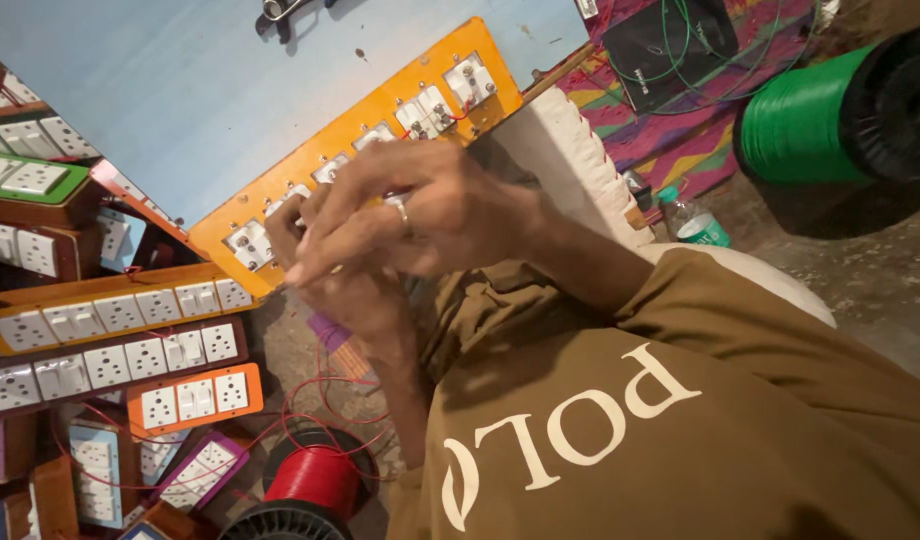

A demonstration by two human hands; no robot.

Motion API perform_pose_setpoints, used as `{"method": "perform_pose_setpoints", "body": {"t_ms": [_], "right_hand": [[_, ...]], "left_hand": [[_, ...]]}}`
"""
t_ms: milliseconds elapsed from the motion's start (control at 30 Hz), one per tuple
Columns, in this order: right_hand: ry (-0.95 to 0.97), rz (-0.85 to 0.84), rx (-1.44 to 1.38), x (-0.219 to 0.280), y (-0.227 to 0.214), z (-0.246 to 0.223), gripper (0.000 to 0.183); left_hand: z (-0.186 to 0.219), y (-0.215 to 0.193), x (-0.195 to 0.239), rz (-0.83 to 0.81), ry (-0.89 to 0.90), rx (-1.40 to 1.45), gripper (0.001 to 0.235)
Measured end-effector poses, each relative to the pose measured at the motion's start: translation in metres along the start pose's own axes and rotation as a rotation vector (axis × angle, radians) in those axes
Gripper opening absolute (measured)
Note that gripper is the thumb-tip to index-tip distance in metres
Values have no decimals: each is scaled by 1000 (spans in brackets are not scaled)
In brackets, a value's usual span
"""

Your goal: The person is wiring an electrical board with multiple sockets. They use a screwdriver to tighten connections and pliers to strip wires, working on a yellow board and later a purple one.

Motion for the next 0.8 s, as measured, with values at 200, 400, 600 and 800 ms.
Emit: {"method": "perform_pose_setpoints", "body": {"t_ms": [200,400,600,800], "right_hand": [[-25,-14,45,4,15,-6,40],[45,-7,130,-2,16,-6,42],[-6,-12,52,-8,10,-18,36],[278,178,-33,10,-12,1,34]], "left_hand": [[-3,3,-6,31,-20,-181,18],[3,5,-2,-17,92,-422,18],[-6,2,-3,1,-28,-299,17],[13,-7,0,5,137,-248,18]]}}
Point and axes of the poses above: each hand's wrist, its own x-axis away from the middle knuckle, its own y-axis out of the palm, z = x × y, the point moved 10 cm from there along -x, towards the middle knuckle
